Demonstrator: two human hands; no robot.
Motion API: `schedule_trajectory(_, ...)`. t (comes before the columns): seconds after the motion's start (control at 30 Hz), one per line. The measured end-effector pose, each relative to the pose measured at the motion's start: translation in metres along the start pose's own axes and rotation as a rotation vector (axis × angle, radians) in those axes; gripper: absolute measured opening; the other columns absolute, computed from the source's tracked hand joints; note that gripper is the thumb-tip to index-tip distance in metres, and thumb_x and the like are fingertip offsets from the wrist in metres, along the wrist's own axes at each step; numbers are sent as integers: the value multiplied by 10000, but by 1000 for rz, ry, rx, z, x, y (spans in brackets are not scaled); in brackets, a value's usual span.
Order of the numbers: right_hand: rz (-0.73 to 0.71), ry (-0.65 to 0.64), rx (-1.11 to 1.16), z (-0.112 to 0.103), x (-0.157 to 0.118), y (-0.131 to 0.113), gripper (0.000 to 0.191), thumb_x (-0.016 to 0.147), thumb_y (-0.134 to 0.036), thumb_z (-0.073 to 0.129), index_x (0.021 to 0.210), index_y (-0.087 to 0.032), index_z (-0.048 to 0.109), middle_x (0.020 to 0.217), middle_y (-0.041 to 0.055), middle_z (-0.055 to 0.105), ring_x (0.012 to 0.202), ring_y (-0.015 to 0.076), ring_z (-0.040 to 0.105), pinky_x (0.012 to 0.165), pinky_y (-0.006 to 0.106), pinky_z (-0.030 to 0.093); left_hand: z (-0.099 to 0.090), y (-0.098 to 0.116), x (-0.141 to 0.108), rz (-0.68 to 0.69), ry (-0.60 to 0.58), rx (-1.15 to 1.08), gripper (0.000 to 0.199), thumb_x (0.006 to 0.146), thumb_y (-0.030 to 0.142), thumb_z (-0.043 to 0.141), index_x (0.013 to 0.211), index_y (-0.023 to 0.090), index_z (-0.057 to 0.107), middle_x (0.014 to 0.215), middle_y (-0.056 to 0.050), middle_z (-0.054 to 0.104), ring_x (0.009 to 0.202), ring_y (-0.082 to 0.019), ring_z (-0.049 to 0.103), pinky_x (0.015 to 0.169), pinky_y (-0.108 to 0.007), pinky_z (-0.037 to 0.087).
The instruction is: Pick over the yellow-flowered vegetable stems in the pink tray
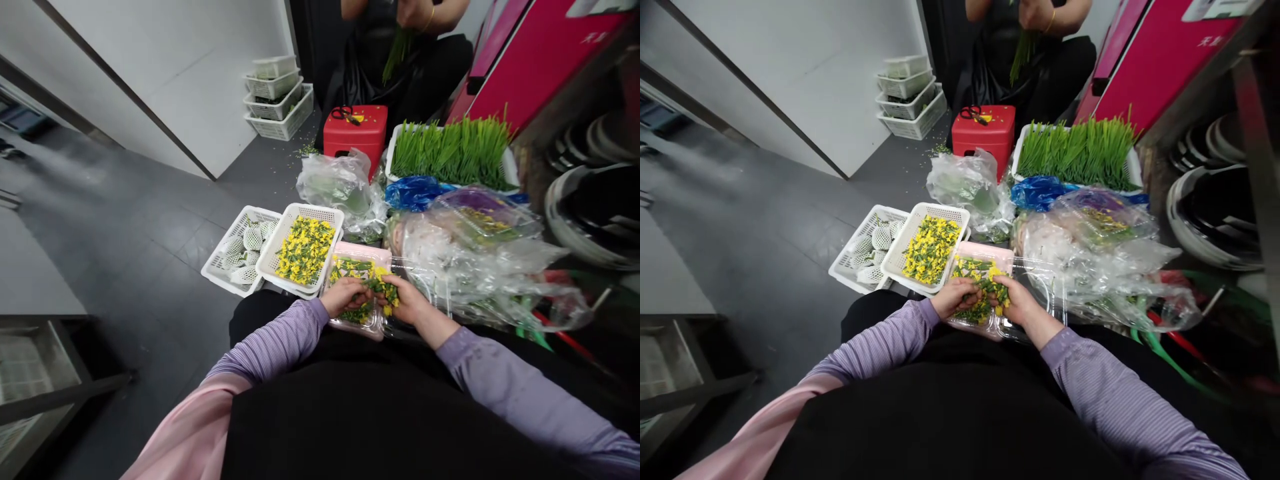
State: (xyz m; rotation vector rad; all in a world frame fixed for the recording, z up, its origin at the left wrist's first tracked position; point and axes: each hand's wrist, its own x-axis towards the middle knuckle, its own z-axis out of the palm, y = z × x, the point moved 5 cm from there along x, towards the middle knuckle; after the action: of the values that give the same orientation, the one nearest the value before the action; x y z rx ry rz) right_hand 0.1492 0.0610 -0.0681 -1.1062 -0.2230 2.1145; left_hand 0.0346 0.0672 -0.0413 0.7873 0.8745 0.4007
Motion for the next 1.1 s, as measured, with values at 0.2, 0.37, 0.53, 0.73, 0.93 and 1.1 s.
schedule_trajectory(0.2,-156,51,-213,1,-7,-15,189,575,-208,683,725,-138,592,520,-7,561,373,60,408,344,192,262,-4,-2,2,8,-34,20,226,708,346,546,634,146,472,436,60,327,331,-19,213,358,-203,73)
schedule_trajectory(0.37,-178,15,-228,8,-10,-12,218,552,-212,731,714,-140,605,517,-17,572,400,77,456,408,217,352,-3,-7,3,-17,-22,35,252,716,350,542,603,156,426,441,61,320,342,-19,217,367,-205,79)
schedule_trajectory(0.53,-265,58,-236,4,-7,-14,271,551,-212,733,797,-143,642,699,32,659,591,144,588,599,268,460,0,-3,2,28,-11,40,282,707,400,559,654,156,428,459,69,328,353,-16,225,369,-197,91)
schedule_trajectory(0.73,-268,84,-239,2,-7,-17,276,549,-214,728,802,-148,639,705,23,662,554,124,578,539,236,442,-3,3,2,109,82,101,285,679,391,596,674,143,454,469,71,360,374,-16,270,376,-183,142)
schedule_trajectory(0.93,23,-7,-185,1,-4,-5,181,592,-280,675,613,-125,584,516,0,567,371,63,422,326,187,247,-6,-2,5,43,49,103,266,714,385,549,703,120,535,445,60,358,351,-22,252,363,-189,123)
schedule_trajectory(1.1,-108,102,-307,-3,-5,-12,193,562,-248,697,700,-143,611,608,15,624,465,106,510,384,208,330,-25,-11,8,-177,209,-75,427,750,529,462,910,136,512,498,57,395,318,-14,207,360,-170,94)
